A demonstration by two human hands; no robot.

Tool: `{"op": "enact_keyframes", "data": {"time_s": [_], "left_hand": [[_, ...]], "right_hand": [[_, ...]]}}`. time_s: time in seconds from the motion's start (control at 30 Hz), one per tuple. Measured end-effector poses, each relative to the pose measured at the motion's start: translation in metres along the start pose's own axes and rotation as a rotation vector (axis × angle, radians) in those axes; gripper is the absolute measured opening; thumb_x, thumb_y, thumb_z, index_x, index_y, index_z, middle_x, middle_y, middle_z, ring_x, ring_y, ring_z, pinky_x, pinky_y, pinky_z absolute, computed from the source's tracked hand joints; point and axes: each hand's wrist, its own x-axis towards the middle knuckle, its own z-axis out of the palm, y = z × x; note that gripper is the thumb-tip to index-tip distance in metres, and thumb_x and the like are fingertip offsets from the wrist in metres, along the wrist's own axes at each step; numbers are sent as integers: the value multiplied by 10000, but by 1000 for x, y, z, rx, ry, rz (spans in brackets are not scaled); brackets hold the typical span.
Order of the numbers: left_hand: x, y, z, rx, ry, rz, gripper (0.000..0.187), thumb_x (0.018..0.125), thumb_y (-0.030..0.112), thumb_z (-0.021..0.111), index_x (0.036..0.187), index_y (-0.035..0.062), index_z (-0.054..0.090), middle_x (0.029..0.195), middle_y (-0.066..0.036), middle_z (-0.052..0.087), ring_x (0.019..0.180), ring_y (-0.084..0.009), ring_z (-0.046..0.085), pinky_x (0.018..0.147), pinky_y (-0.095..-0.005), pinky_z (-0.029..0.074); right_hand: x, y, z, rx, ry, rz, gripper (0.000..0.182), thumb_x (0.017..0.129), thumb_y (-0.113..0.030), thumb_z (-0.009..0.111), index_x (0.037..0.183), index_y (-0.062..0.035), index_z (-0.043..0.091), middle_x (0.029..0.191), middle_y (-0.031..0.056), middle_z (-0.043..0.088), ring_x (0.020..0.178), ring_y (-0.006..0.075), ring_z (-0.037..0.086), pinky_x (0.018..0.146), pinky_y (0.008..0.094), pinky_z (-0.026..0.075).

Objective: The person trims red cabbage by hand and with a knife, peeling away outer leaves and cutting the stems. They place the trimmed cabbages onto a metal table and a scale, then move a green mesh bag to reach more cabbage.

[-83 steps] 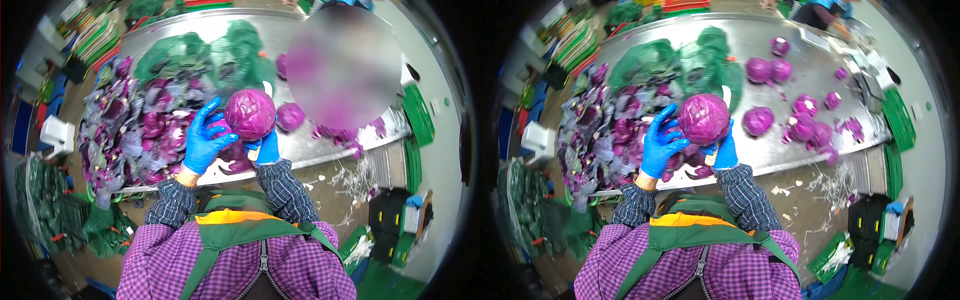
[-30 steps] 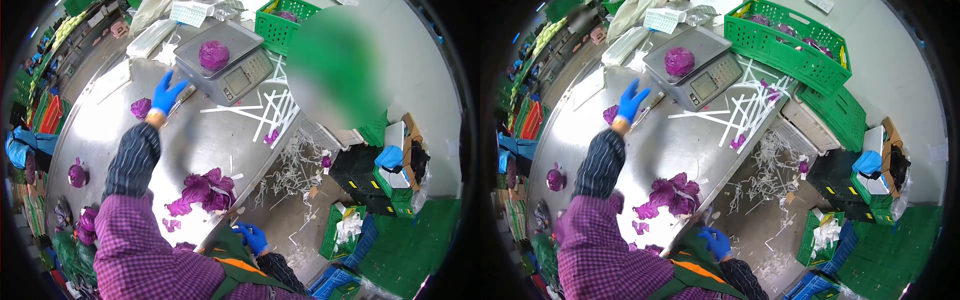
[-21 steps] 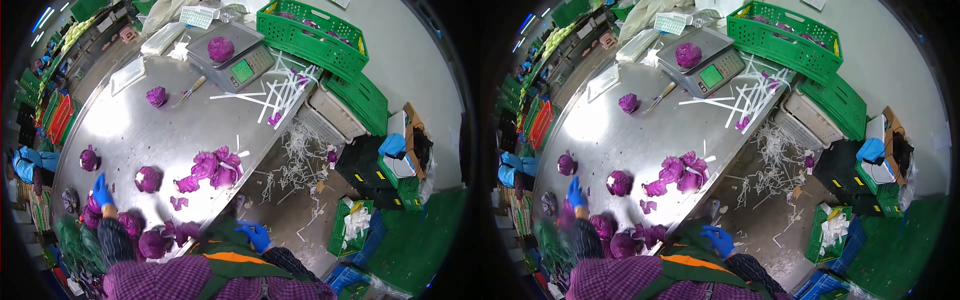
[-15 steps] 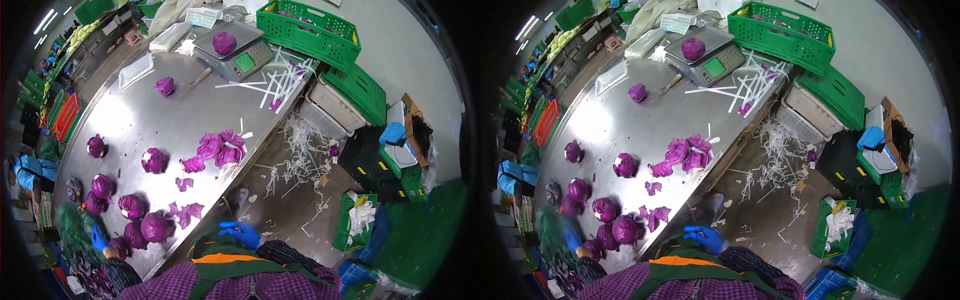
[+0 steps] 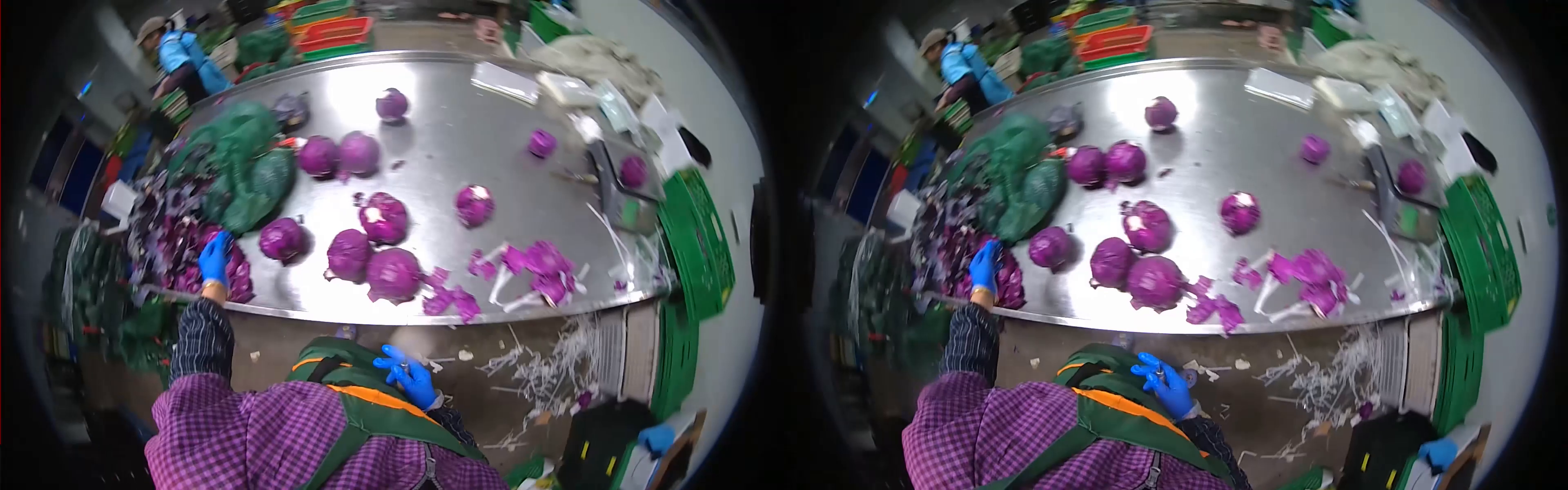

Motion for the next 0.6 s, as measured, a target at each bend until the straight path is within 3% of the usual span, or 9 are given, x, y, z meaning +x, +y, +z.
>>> {"op": "enact_keyframes", "data": {"time_s": [0.2,0.27,0.37,0.4,0.43,0.5,0.53,0.6], "left_hand": [[46,86,14,229,-341,95,298,916,178,582,1189,61,604,1143,-11,630,1009,-94,576,849,-243,446],[74,110,40,175,-544,171,322,893,118,608,1193,4,585,1170,-78,620,1072,-143,571,918,-286,454],[131,113,107,135,-934,256,449,874,91,634,1295,7,500,1256,-97,564,1107,-163,550,971,-318,439],[156,103,136,180,-920,378,493,857,95,658,1308,2,480,1265,-102,553,1113,-172,545,975,-319,434],[201,91,168,393,-868,492,576,825,196,710,1310,-4,471,1248,-128,559,1107,-215,553,973,-318,431],[282,86,223,520,-553,768,714,748,319,773,1311,1,470,1252,-178,543,1130,-275,542,981,-332,421],[341,89,250,600,-582,712,875,654,446,806,1300,-31,457,1282,-243,498,1181,-341,502,1008,-368,399],[414,87,278,985,-246,690,1120,546,656,762,1302,-85,398,1307,-298,453,1211,-380,474,1011,-404,398]], "right_hand": [[102,-4,72,-112,-131,136,410,964,-120,468,1348,9,408,1247,120,581,910,91,569,727,226,467],[140,2,101,-99,-110,137,409,963,-116,460,1351,2,411,1228,129,593,882,87,568,719,220,464],[197,11,147,-55,-22,127,423,951,-85,442,1359,18,395,1180,161,609,790,73,550,720,219,459],[215,14,165,-55,-1,126,423,951,-85,442,1359,18,395,1180,161,609,790,73,550,720,219,459],[229,18,180,-9,39,125,424,949,-88,445,1356,22,399,1176,162,611,777,70,540,722,223,458],[250,27,202,16,85,84,431,946,-111,462,1355,13,413,1177,151,613,768,70,525,731,239,455],[257,24,215,-34,126,126,442,943,-131,478,1361,-3,417,1183,141,612,779,74,525,736,242,454],[266,30,234,9,269,128,454,940,-141,489,1369,-15,414,1184,134,614,795,77,531,744,244,455]]}}
